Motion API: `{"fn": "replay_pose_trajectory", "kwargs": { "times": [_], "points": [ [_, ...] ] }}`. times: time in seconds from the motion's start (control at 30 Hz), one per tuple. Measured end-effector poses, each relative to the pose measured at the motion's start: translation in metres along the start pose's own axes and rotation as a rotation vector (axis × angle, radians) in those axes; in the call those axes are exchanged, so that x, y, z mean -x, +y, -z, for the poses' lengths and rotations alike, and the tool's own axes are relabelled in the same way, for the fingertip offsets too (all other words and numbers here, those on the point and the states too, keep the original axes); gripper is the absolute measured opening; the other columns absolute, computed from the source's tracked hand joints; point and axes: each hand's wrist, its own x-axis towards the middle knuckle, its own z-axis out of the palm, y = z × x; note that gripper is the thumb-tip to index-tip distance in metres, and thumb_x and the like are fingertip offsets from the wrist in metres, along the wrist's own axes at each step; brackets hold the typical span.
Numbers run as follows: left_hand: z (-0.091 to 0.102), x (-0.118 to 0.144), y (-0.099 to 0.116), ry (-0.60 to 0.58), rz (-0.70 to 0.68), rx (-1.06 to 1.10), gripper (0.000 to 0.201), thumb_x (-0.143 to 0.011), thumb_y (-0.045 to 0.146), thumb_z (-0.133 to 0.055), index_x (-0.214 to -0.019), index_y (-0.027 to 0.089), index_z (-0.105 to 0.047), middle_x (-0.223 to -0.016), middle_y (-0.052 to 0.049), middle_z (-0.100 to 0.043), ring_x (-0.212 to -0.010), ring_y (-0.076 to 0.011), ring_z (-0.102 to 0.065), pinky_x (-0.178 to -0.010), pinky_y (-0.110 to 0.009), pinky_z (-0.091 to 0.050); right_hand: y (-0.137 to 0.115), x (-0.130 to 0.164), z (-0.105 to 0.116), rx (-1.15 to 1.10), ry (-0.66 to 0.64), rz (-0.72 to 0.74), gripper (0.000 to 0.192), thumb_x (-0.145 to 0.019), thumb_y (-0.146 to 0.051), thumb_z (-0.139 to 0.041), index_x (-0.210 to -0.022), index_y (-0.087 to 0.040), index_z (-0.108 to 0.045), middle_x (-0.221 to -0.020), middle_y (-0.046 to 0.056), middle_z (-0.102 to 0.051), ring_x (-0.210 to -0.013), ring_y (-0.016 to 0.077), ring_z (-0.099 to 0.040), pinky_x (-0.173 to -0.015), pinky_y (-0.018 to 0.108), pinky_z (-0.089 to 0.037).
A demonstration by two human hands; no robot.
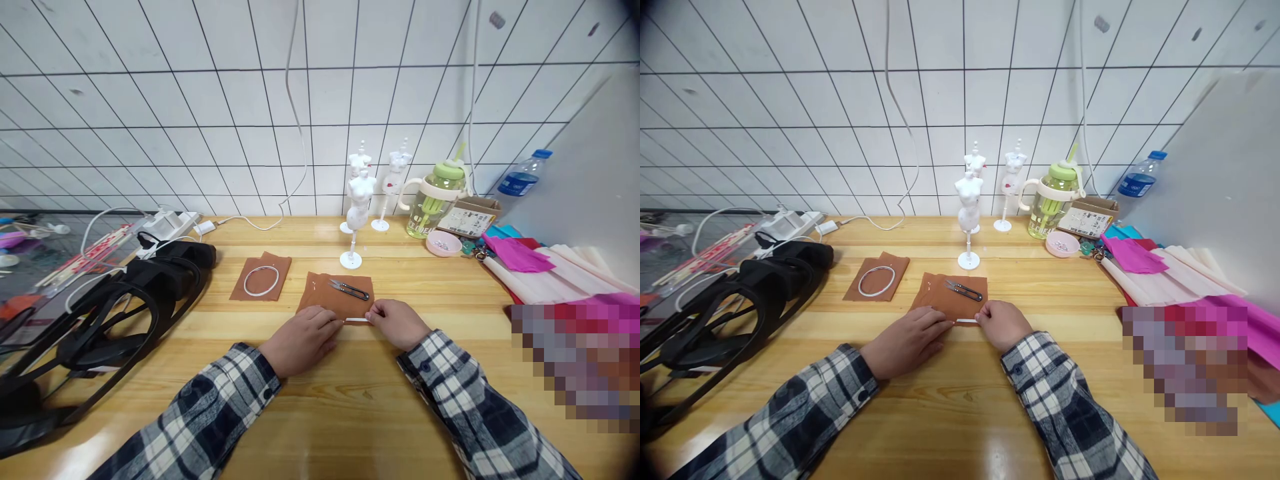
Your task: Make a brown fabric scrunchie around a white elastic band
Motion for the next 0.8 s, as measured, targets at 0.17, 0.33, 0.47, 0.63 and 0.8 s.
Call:
{"fn": "replay_pose_trajectory", "kwargs": {
  "times": [0.17,0.33,0.47,0.63,0.8],
  "points": [
    [0.0,-0.001,0.0,0.021,0.0,0.039,0.058,-0.089,0.033,-0.054,-0.141,0.017,-0.035,-0.117,-0.011,-0.055,-0.104,-0.0243,-0.051,-0.097,-0.041,-0.042,-0.003,0.001,-0.001,0.04,0.006,-0.006,0.021,-0.085,-0.032,-0.054,-0.071,-0.018,-0.062,-0.075,0.004,-0.067,-0.068,0.0147,-0.054,-0.059,0.026,-0.031],
    [-0.003,0.0,0.0,0.034,-0.015,0.033,0.054,-0.089,0.038,-0.05,-0.139,0.019,-0.04,-0.115,-0.01,-0.053,-0.108,-0.0245,-0.049,-0.111,-0.048,-0.028,-0.006,0.002,-0.003,0.073,0.036,-0.019,0.02,-0.084,-0.032,-0.054,-0.071,-0.019,-0.063,-0.077,0.004,-0.069,-0.071,0.0166,-0.057,-0.061,0.027,-0.032],
    [-0.004,0.0,0.002,0.045,-0.008,0.025,0.051,-0.089,0.04,-0.05,-0.136,0.021,-0.044,-0.112,-0.009,-0.054,-0.108,-0.024,-0.05,-0.112,-0.048,-0.026,-0.009,0.002,-0.003,0.098,0.046,-0.042,0.019,-0.083,-0.031,-0.055,-0.071,-0.02,-0.064,-0.078,0.005,-0.069,-0.073,0.0176,-0.058,-0.06,0.027,-0.032],
    [-0.003,-0.001,0.003,0.046,0.009,-0.005,0.049,-0.089,0.039,-0.051,-0.134,0.021,-0.046,-0.112,-0.008,-0.054,-0.108,-0.0236,-0.049,-0.114,-0.05,-0.024,-0.01,0.003,-0.002,0.138,0.057,-0.051,0.018,-0.083,-0.032,-0.056,-0.072,-0.021,-0.064,-0.078,0.005,-0.069,-0.074,0.0183,-0.059,-0.061,0.027,-0.033],
    [-0.003,-0.002,0.005,0.062,0.025,-0.024,0.046,-0.089,0.038,-0.051,-0.132,0.022,-0.049,-0.11,-0.008,-0.055,-0.109,-0.0237,-0.049,-0.115,-0.052,-0.021,-0.015,0.005,-0.002,0.194,0.069,-0.046,0.017,-0.082,-0.032,-0.058,-0.072,-0.02,-0.064,-0.081,0.006,-0.069,-0.078,0.0199,-0.061,-0.064,0.028,-0.035]
  ]
}}
